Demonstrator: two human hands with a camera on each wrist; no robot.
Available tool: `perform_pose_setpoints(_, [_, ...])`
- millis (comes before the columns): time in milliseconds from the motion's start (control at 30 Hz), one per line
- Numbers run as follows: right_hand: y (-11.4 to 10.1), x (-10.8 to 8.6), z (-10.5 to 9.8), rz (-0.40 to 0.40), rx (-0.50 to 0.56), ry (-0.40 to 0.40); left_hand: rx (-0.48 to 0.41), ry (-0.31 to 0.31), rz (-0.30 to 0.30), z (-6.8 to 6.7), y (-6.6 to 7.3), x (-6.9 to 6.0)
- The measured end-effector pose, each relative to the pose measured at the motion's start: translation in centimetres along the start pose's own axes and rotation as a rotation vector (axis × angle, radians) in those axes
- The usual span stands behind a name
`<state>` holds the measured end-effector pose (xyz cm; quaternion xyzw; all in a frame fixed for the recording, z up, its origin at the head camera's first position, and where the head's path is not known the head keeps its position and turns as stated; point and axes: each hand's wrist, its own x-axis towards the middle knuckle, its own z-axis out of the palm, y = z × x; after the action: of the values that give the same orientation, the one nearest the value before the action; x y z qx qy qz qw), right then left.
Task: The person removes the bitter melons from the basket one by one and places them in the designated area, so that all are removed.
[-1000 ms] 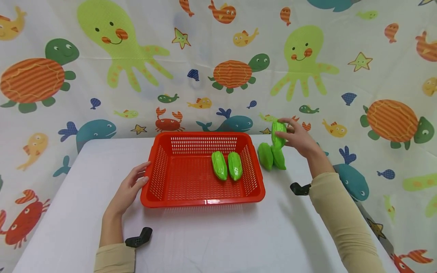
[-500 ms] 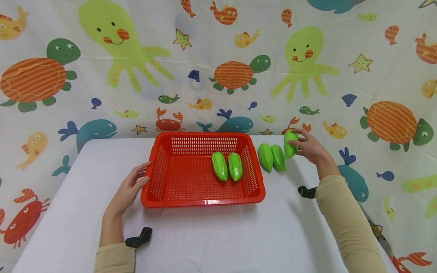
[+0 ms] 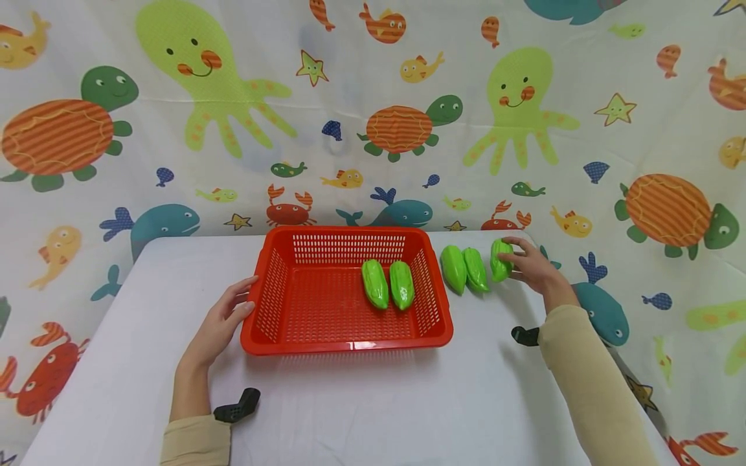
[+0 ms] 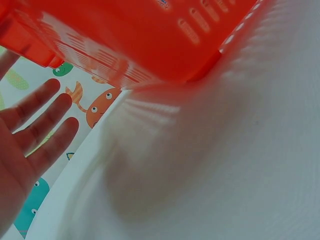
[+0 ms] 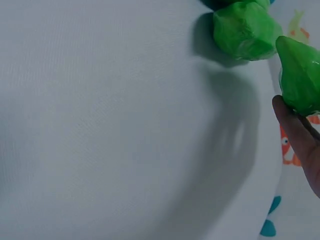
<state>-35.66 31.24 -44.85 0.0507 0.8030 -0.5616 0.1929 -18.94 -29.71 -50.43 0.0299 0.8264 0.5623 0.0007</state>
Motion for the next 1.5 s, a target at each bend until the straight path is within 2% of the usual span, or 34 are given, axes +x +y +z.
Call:
perform_pose_setpoints(433, [1.7,0.3,-0.6,0.043,-0.079,-0.042,0.005,0.006,-0.003,0.1,0.2,0.0])
perform_pose_setpoints(767, [2.6,0.9,-0.1,0.058,-0.123,-0.058,-0.002,0.015,0.0,0.2,0.1,0.1])
perform_pose_setpoints(1267, [3.3,1.5,0.1,0.039,-0.033,-0.045,0.013,0.021,0.015,0.2,0.0,0.0])
perform_pose_setpoints(1500, [3.3,1.9,0.3,0.03,0.022,-0.017,0.016,0.016,-0.001,0.3,-0.1,-0.1])
